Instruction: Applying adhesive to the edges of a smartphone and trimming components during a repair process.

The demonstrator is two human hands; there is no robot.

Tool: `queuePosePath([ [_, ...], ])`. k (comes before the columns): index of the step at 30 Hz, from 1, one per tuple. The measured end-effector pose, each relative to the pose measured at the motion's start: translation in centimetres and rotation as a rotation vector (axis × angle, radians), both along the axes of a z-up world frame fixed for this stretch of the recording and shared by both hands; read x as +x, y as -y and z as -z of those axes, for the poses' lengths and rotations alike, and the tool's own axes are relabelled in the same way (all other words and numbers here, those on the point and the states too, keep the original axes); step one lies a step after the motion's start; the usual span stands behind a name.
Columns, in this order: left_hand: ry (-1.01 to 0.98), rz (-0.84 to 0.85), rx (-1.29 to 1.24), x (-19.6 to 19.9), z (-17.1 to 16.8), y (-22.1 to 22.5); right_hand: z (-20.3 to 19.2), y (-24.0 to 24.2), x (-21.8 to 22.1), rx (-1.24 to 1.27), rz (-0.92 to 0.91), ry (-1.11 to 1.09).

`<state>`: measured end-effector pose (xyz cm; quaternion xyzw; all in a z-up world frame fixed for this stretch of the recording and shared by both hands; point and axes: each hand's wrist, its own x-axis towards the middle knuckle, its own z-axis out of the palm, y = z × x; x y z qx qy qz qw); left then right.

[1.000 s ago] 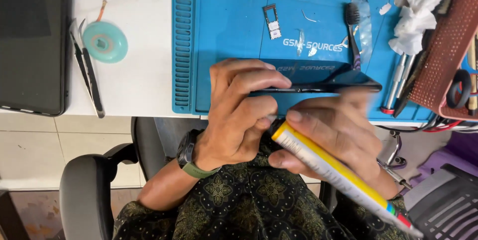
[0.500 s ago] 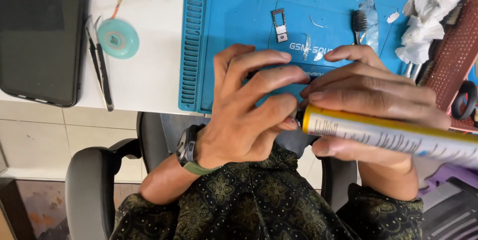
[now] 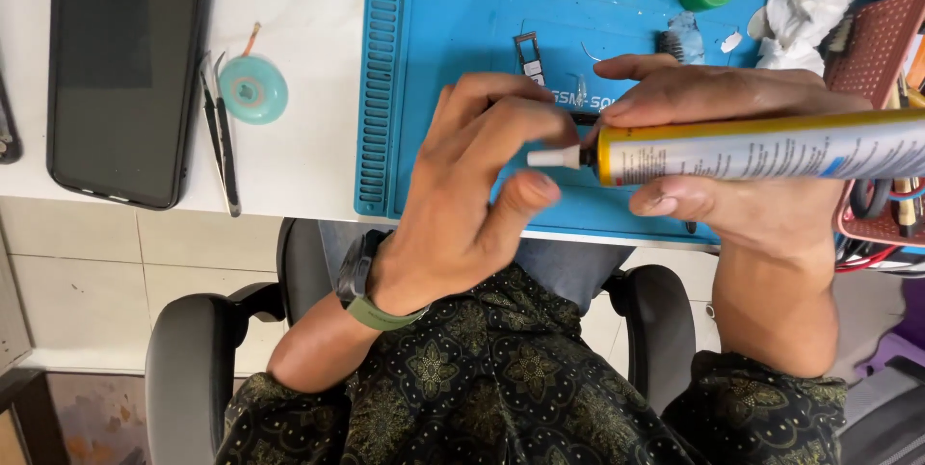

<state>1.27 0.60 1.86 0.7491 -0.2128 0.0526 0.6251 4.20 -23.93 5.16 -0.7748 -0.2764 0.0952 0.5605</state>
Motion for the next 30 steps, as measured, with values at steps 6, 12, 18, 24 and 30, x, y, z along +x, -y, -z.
queuePosePath([
  [6,0.305,-0.152,0.259,0.6,0.1,0.4,-1.6,-0.9,0.2,-0.095,0.032,-0.033],
  [12,0.114,-0.085,-0.021,0.4,-0.5,-0.6,-1.5,-0.4,0.3,-0.123,-0.035,0.005],
  [18,-0.072,-0.283,-0.203,1.4,1.0,-5.0,-0.8,1.1,0.3,-0.035,0.049,-0.151],
  [24,0.114,-0.325,0.709,2.2,2.9,-5.8,-0.8,0.0,-0.1,-0.033,0.109,-0.130],
  [30,0.110,-0.114,0.305,-0.8,3.8,-0.8,0.5,0.3,-2.3,0.033,0.296,-0.226],
])
